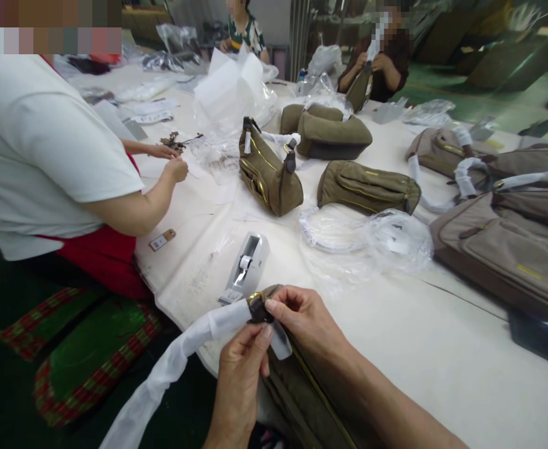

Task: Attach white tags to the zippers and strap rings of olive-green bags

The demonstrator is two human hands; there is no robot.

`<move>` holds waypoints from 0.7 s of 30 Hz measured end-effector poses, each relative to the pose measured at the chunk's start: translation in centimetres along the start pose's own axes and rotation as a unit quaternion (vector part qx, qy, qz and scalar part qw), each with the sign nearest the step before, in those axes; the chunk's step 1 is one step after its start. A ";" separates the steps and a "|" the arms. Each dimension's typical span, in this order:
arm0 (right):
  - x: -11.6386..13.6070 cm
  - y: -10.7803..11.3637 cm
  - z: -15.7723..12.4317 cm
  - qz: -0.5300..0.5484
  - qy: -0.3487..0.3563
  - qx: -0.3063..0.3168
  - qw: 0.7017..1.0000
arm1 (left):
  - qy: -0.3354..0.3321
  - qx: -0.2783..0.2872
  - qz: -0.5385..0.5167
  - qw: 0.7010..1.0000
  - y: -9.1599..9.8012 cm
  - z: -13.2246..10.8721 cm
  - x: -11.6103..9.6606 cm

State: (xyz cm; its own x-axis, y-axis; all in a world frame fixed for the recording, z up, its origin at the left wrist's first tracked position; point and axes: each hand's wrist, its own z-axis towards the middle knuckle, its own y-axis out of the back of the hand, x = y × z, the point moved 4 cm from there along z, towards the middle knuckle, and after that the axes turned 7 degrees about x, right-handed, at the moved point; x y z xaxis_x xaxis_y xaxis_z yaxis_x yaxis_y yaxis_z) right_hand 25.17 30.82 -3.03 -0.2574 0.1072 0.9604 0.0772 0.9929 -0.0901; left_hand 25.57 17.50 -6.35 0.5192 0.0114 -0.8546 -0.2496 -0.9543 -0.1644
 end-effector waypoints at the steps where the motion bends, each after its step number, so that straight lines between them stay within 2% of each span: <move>1: 0.1 -0.2 0.3 -0.005 0.004 0.020 1.000 | -0.003 -0.008 -0.002 1.000 0.1 0.0 -0.1; 4: 0.4 -0.7 0.7 -0.034 0.027 0.070 0.997 | -0.012 -0.035 -0.021 0.999 0.4 -0.2 -0.3; 7: 0.5 -1.0 0.4 -0.062 0.046 0.076 0.994 | -0.015 -0.050 -0.061 0.997 0.5 -0.4 -0.3; 14: -0.4 -1.2 -1.3 -0.110 0.049 -0.006 0.993 | -0.037 -0.095 -0.104 0.989 0.6 -0.6 -0.4; 21: -0.9 -2.0 -2.0 -0.113 0.061 -0.071 0.989 | -0.044 -0.081 -0.077 0.993 1.2 -0.7 -0.5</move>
State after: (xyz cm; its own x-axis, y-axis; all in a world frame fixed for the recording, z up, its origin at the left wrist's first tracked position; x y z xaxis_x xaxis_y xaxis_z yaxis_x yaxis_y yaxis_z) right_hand 27.22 28.60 -3.18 -0.1665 -0.1331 0.9770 0.1677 0.9726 0.1610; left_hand 25.54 16.12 -5.76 0.4656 0.1796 -0.8666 -0.0353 -0.9747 -0.2209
